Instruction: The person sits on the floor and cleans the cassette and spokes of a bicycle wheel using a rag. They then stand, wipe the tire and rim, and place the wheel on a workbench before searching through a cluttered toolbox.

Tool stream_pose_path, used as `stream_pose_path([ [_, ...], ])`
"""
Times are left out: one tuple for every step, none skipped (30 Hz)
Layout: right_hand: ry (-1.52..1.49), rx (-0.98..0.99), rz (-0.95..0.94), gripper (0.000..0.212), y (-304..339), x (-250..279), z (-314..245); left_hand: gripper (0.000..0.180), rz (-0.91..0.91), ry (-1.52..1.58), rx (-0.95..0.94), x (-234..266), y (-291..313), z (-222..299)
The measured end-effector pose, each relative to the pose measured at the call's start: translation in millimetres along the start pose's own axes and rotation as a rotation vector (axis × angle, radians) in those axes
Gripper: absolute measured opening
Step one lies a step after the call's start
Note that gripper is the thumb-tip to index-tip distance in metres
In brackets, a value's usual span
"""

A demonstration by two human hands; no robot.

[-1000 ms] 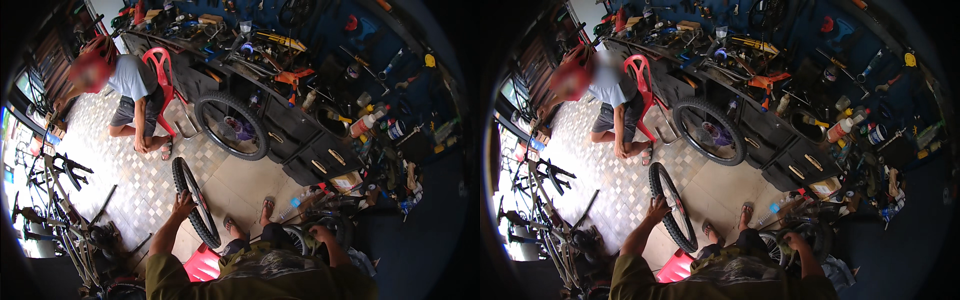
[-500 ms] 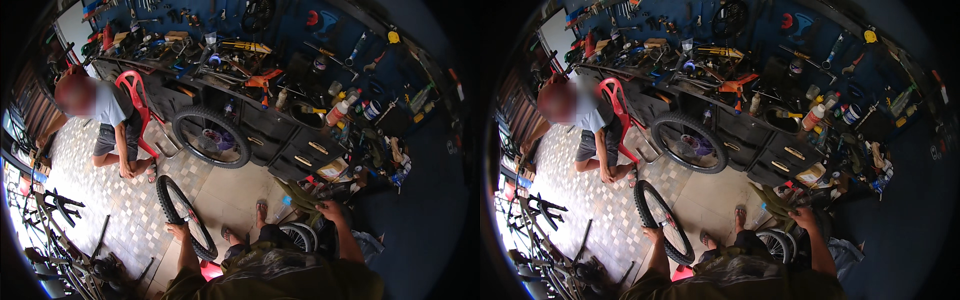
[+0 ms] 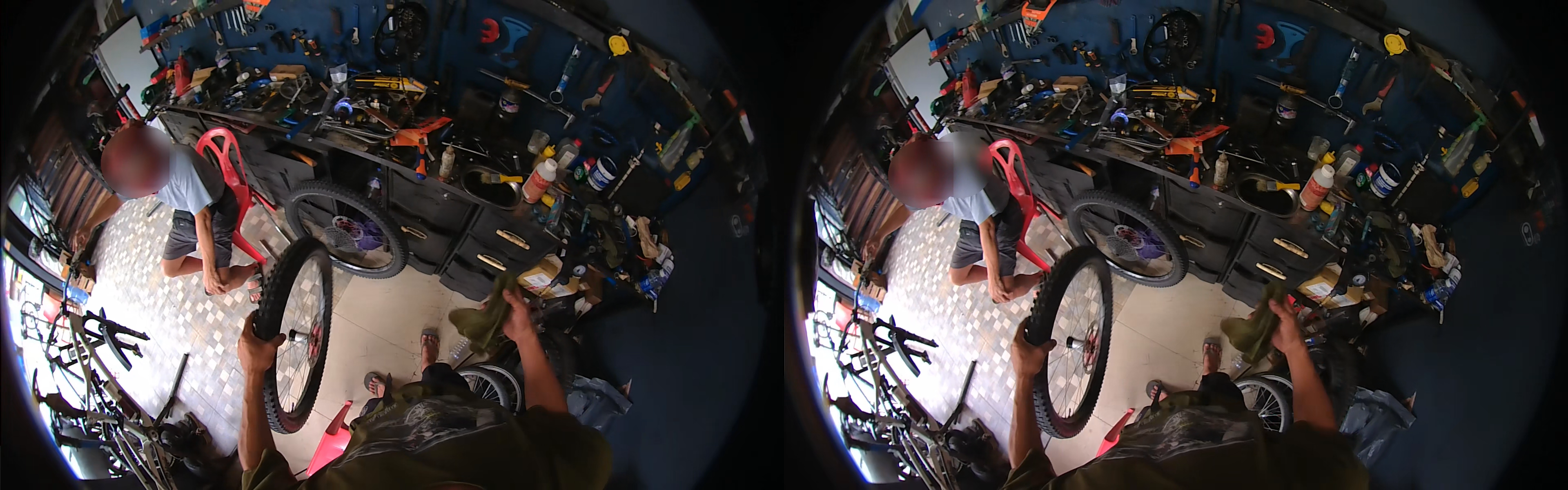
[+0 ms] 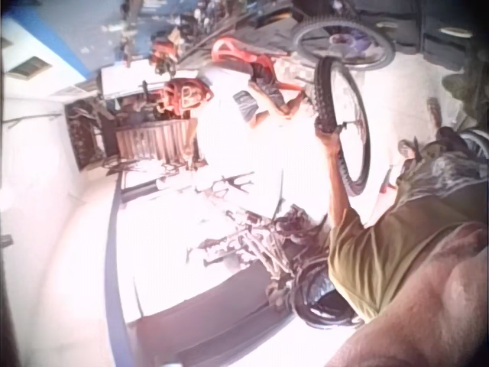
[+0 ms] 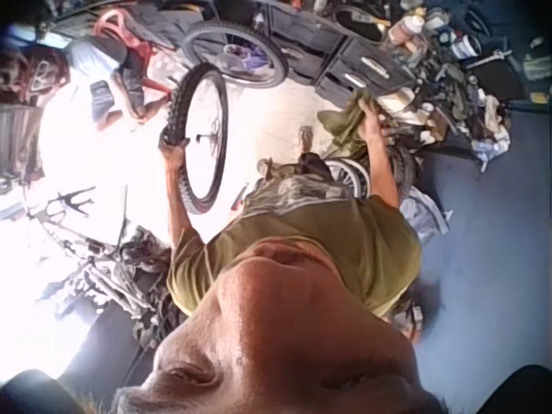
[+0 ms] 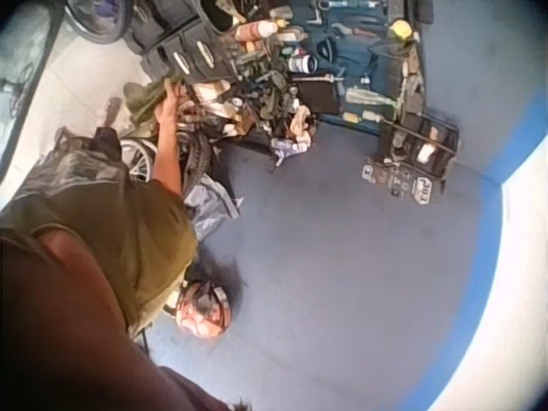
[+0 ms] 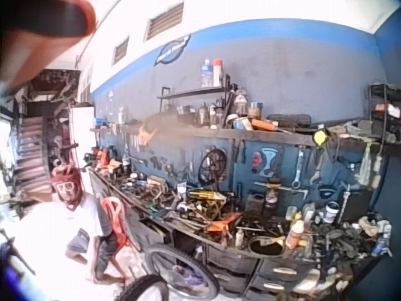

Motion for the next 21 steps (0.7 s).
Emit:
stream_pose_path([
  [0.038, -0.033, -0.042, 0.036, -6.0, 0.6, 11.7, 0.082, -0.005, 0.078, -0.064, 17.4, 6.1, 19.9],
  [0.073, -0.072, -0.034, 0.040, -7.7, -9.4, 20.4, 0.082, -0.007, 0.155, -0.123, 35.4, 15.0, 38.5],
  [0.101, -0.110, -0.073, 0.041, -12.1, -7.3, 30.4, 0.080, -0.001, 0.226, -0.140, 52.2, 23.3, 60.0],
  [0.125, -0.151, -0.110, 0.044, -14.7, -3.0, 43.6, 0.078, 0.002, 0.291, -0.155, 69.2, 33.0, 80.9],
  [0.190, -0.190, -0.080, 0.046, -19.3, -10.8, 53.0, 0.074, 0.017, 0.374, -0.196, 86.5, 45.0, 96.1],
  [0.191, -0.212, -0.146, 0.043, -23.0, -13.3, 61.1, 0.074, 0.028, 0.404, -0.221, 99.8, 53.4, 108.0],
  [0.199, -0.201, -0.156, 0.040, -25.4, -23.4, 64.2, 0.075, 0.082, 0.436, -0.254, 108.4, 60.4, 118.1],
  [0.205, -0.189, -0.165, 0.038, -26.7, -34.1, 68.6, 0.076, 0.134, 0.468, -0.288, 115.7, 67.2, 127.0],
  [0.223, -0.191, -0.189, 0.037, -27.0, -43.7, 67.4, 0.078, 0.154, 0.504, -0.277, 120.2, 72.9, 134.2],
  [0.240, -0.192, -0.211, 0.036, -26.9, -52.9, 65.7, 0.078, 0.190, 0.547, -0.317, 119.9, 74.3, 137.0],
  [0.257, -0.192, -0.232, 0.034, -27.9, -58.6, 64.8, 0.078, 0.225, 0.590, -0.358, 119.3, 74.6, 139.3],
  [0.276, -0.187, -0.246, 0.034, -29.9, -60.3, 64.0, 0.078, 0.257, 0.636, -0.398, 117.7, 75.1, 142.9],
  [0.294, -0.181, -0.259, 0.034, -32.6, -60.6, 63.8, 0.079, 0.290, 0.675, -0.414, 114.7, 74.3, 150.1],
  [0.311, -0.174, -0.270, 0.034, -32.6, -60.6, 63.5, 0.079, 0.307, 0.705, -0.440, 109.9, 73.1, 157.9],
  [0.308, -0.165, -0.261, 0.035, -32.3, -60.3, 62.3, 0.080, 0.330, 0.737, -0.463, 103.7, 72.0, 163.7],
  [0.305, -0.155, -0.251, 0.038, -32.0, -59.3, 60.4, 0.081, 0.351, 0.770, -0.487, 99.3, 68.3, 166.6],
  [0.302, -0.145, -0.240, 0.040, -31.8, -57.9, 58.0, 0.081, 0.355, 0.772, -0.502, 95.0, 59.1, 162.8],
  [0.290, -0.144, -0.230, 0.043, -29.7, -59.6, 55.5, 0.081, 0.371, 0.751, -0.488, 90.8, 56.2, 168.9],
  [0.278, -0.143, -0.221, 0.046, -25.9, -60.3, 51.3, 0.083, 0.386, 0.732, -0.482, 89.4, 52.0, 171.5],
  [0.265, -0.141, -0.212, 0.050, -23.5, -60.6, 46.7, 0.085, 0.400, 0.714, -0.475, 87.7, 47.0, 173.9],
  [0.303, -0.160, -0.237, 0.061, -23.9, -58.8, 40.8, 0.092, 0.363, 0.747, -0.428, 84.7, 40.3, 177.4],
])
Point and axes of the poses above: each hand's wrist, its own y-axis away from the middle knuckle, its own x-axis out of the back of the hand, z = x × y, the point moved 1 cm from there along -y, towards the middle knuckle, and after that the axes turned 7 degrees about -z, right-handed, at the moved point
